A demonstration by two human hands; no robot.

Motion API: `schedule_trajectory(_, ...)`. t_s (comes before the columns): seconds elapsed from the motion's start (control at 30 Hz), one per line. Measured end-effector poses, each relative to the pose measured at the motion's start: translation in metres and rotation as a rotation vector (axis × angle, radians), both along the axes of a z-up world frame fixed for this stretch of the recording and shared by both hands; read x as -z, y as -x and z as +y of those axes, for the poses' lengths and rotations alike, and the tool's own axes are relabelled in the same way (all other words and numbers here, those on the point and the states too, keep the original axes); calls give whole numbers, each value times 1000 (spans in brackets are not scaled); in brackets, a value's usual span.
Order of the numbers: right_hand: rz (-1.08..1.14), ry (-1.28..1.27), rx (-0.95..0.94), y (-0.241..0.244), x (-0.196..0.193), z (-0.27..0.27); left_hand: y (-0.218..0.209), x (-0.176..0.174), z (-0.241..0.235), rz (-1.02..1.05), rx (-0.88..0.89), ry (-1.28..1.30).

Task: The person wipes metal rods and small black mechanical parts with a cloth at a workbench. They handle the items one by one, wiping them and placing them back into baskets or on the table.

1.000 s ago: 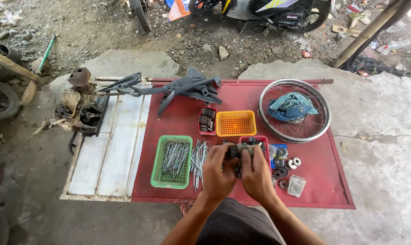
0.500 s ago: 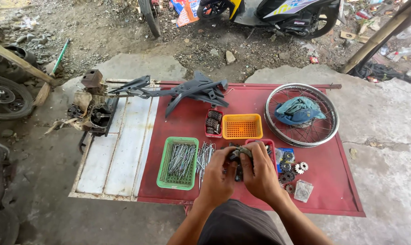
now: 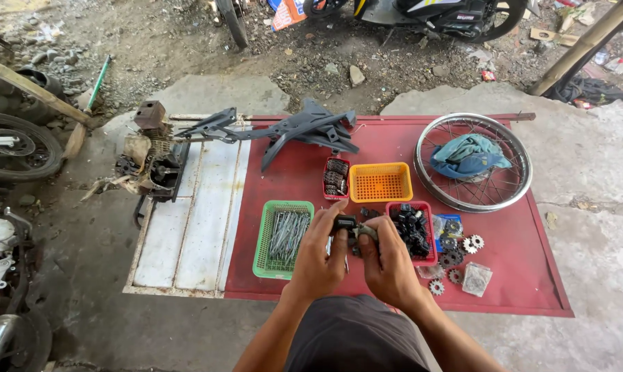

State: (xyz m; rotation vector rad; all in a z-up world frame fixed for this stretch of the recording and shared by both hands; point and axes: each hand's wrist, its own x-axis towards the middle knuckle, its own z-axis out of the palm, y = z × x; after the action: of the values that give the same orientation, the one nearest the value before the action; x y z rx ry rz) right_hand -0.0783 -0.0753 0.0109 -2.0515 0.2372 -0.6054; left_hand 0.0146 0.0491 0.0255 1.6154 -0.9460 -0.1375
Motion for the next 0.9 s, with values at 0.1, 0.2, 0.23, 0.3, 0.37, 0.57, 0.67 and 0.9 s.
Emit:
schedule_trajectory(0.1, -136, 92, 41, 3, 6, -17, 11, 14, -13, -33, 53, 122)
schedule_trajectory(0.2, -168, 96, 63, 10, 9, -20, 23, 12, -25, -11, 41, 178)
schedule_trajectory(0.23, -162, 96, 58, 14, 6, -22, 25, 13, -27, -6, 36, 178)
schedule_trajectory(0.3, -164, 87, -19, 20, 1, -28, 26, 14, -32, 41, 36, 250)
schedule_trajectory(0.37, -166, 56, -39, 28, -4, -43, 31, 17, -37, 60, 39, 258)
schedule_trajectory(0.57, -269, 132, -118, 18, -28, -57, 44, 26, -41, 231, 78, 301)
schedule_trajectory(0.67, -289, 144, -150, 12, -20, -53, 40, 27, -39, 319, 40, 327)
schedule_trajectory(0.9, -317, 102, -104, -2, 4, -34, 21, 8, -28, 296, -23, 279)
